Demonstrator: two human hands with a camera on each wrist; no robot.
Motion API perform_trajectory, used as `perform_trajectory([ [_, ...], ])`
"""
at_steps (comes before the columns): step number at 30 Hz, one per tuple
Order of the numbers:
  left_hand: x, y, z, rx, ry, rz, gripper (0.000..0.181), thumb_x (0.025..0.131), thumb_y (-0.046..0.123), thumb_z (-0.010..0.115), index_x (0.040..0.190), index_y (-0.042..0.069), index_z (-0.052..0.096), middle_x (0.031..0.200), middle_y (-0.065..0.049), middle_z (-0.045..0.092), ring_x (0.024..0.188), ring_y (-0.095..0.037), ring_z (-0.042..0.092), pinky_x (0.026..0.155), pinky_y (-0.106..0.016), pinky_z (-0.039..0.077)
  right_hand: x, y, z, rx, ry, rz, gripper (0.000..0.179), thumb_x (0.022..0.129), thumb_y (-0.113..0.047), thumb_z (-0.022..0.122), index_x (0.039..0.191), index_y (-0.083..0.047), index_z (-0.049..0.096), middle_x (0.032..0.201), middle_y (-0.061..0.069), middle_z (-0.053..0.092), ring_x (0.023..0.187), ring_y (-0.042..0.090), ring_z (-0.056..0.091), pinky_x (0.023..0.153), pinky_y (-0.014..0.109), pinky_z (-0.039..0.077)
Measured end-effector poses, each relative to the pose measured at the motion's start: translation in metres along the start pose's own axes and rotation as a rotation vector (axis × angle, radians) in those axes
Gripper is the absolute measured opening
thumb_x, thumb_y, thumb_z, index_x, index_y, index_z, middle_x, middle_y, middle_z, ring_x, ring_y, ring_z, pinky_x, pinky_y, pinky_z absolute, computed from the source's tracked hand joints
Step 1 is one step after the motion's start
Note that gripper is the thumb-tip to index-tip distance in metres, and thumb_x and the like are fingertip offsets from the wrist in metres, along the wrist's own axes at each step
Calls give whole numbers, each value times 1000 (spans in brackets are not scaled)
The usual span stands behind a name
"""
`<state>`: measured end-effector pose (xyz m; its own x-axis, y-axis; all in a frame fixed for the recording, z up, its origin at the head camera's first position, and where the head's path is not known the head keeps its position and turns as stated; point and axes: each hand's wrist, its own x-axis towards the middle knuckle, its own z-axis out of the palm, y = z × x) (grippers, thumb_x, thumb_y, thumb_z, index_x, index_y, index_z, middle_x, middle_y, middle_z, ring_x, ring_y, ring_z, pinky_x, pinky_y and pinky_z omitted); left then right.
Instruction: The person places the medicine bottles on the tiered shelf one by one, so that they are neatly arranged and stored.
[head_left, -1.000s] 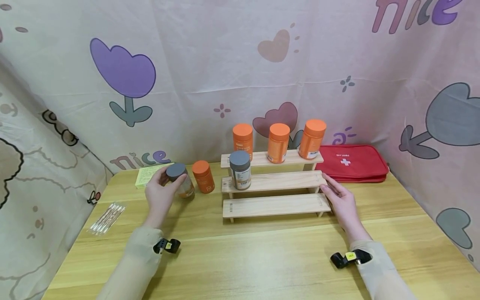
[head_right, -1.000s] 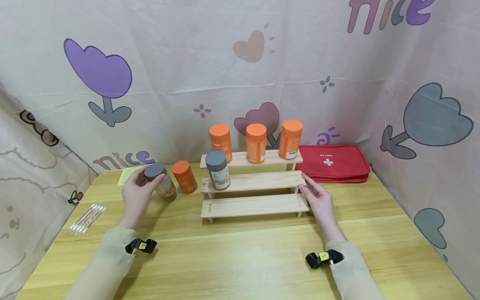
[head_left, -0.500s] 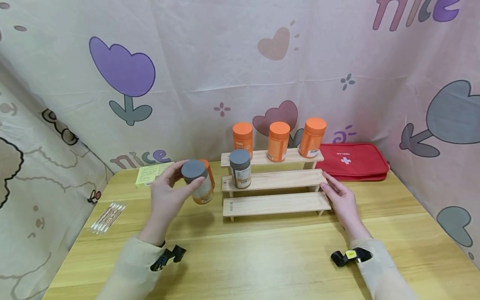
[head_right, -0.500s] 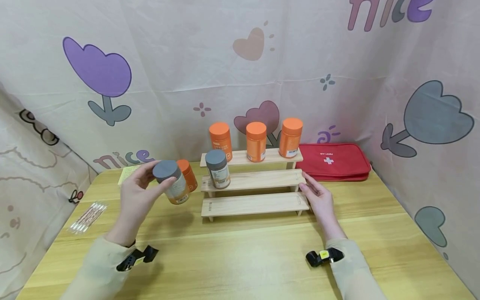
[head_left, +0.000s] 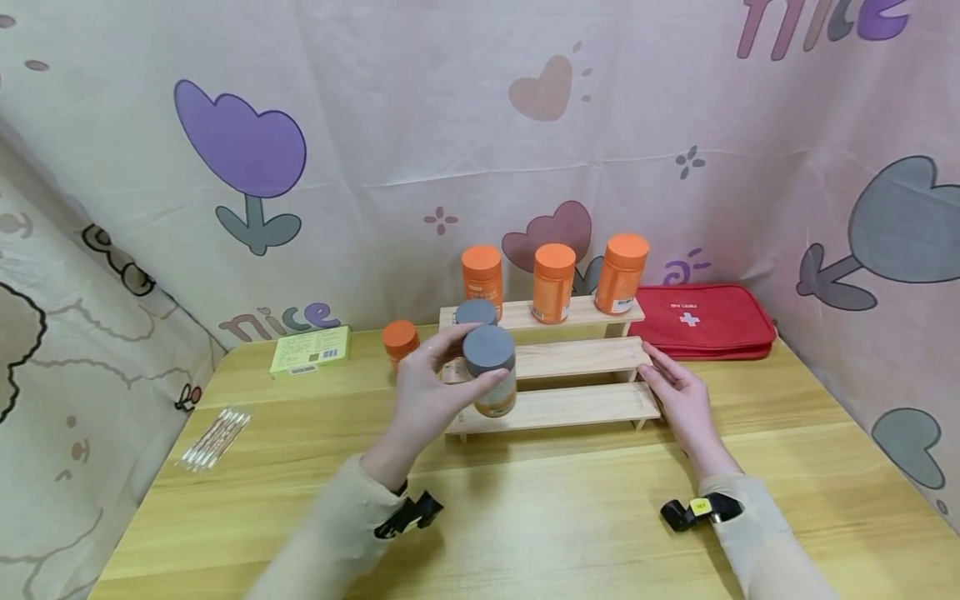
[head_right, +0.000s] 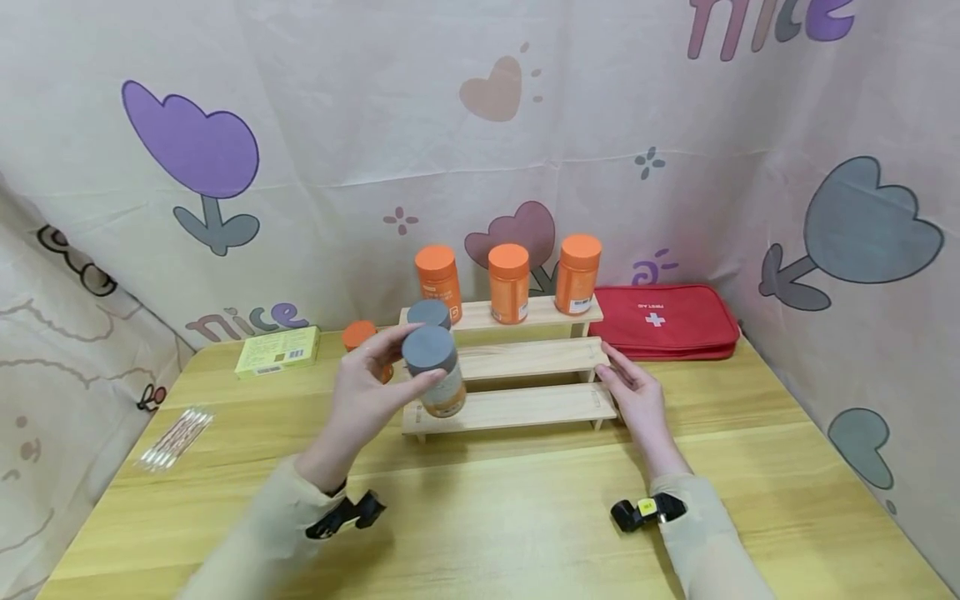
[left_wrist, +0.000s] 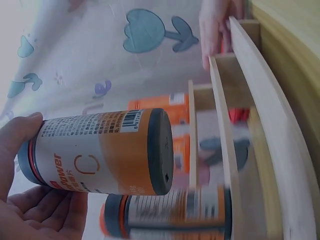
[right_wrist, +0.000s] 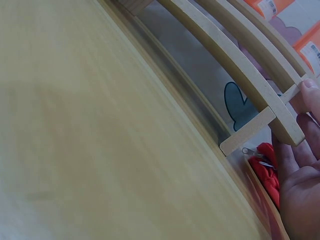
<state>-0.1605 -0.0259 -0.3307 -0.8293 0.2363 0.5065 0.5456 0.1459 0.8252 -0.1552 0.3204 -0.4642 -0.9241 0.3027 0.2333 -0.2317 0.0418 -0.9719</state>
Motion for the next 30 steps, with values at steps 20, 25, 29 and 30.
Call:
perform_trajectory([
  [20,28,-27,95,75,120,114,51,73,22,85,117,8,65,108,-2,66,97,-10,61,85,-30,51,-1,-1,0,-6,2,18,49,91,-19,66,137,-7,53,130,-8,58,111,-3,55,88,11,44],
  [25,31,-34,111,102,167,69,54,75,24,84,122,5,63,113,-5,65,102,-13,61,87,-36,51,-1,-2,0,-9,5,23,49,91,-20,67,136,-7,53,130,-9,58,110,-3,55,87,11,44],
  [29,34,-37,118,106,199,50,55,76,25,83,123,6,62,113,-5,65,101,-15,60,87,-38,50,-1,-2,0,-1,2,21,49,91,-19,66,136,-7,53,130,-10,58,111,-3,54,87,11,44],
  [30,35,-37,119,108,205,46,55,76,25,83,123,6,62,113,-5,65,101,-15,59,87,-38,50,-1,-2,0,2,2,18,49,91,-19,66,136,-6,53,130,-10,58,111,-3,54,88,11,44],
])
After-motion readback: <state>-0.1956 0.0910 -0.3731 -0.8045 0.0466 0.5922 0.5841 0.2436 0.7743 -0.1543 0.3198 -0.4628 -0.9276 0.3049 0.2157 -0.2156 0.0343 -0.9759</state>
